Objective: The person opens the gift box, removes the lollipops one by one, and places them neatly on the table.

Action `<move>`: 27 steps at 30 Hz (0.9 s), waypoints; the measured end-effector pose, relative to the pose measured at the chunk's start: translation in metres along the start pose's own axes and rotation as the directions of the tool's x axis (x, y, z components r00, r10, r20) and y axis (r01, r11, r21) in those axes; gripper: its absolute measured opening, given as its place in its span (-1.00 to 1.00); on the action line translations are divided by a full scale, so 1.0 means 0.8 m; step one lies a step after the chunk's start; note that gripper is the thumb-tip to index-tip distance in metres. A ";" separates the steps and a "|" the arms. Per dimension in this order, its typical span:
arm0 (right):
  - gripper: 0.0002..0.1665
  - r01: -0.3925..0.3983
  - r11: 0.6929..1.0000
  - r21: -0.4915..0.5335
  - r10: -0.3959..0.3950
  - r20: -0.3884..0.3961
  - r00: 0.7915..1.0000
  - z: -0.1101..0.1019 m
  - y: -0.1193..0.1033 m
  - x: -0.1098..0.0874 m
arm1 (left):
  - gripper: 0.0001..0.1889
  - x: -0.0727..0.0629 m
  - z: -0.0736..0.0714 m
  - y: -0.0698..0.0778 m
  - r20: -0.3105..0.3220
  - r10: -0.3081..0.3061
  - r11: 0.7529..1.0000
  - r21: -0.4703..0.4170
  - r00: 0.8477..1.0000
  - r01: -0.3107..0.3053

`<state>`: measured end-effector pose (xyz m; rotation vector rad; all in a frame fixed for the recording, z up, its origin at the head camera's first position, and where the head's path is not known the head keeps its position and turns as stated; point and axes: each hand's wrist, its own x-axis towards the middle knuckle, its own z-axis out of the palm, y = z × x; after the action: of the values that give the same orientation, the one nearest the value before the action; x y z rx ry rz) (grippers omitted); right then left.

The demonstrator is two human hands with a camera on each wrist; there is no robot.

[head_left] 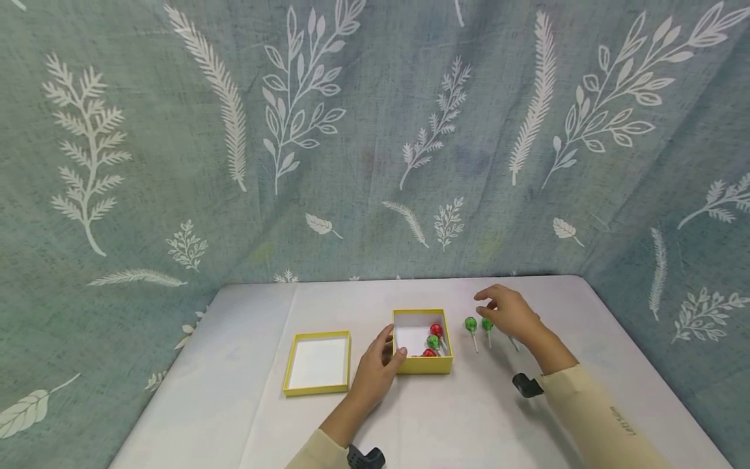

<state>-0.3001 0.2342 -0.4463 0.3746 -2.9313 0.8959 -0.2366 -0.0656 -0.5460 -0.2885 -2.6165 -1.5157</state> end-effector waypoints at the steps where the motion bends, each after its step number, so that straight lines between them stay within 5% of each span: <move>1: -0.70 -0.006 1.000 0.015 0.005 0.022 1.000 0.002 -0.005 0.000 | -0.29 0.000 0.000 0.000 0.000 0.000 1.000 0.001 1.000 0.000; 6: -0.72 -0.013 0.997 0.079 0.002 0.132 0.991 0.015 -0.025 -0.001 | -0.30 0.000 0.000 -0.001 -0.002 0.009 1.000 0.000 1.000 -0.009; 18: -0.76 0.131 0.988 0.079 -0.143 0.181 0.973 0.044 -0.068 -0.009 | -0.30 0.002 0.001 -0.003 -0.002 0.012 1.000 0.006 1.000 -0.012; 27: -0.76 0.362 0.931 0.043 -0.362 0.234 0.902 0.074 -0.091 -0.013 | -0.32 0.001 0.001 -0.003 -0.015 0.026 1.000 -0.001 1.000 -0.026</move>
<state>-0.2707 0.1446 -0.4573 1.0563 -2.9105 0.8426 -0.2380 -0.0661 -0.5485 -0.3094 -2.5903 -1.5053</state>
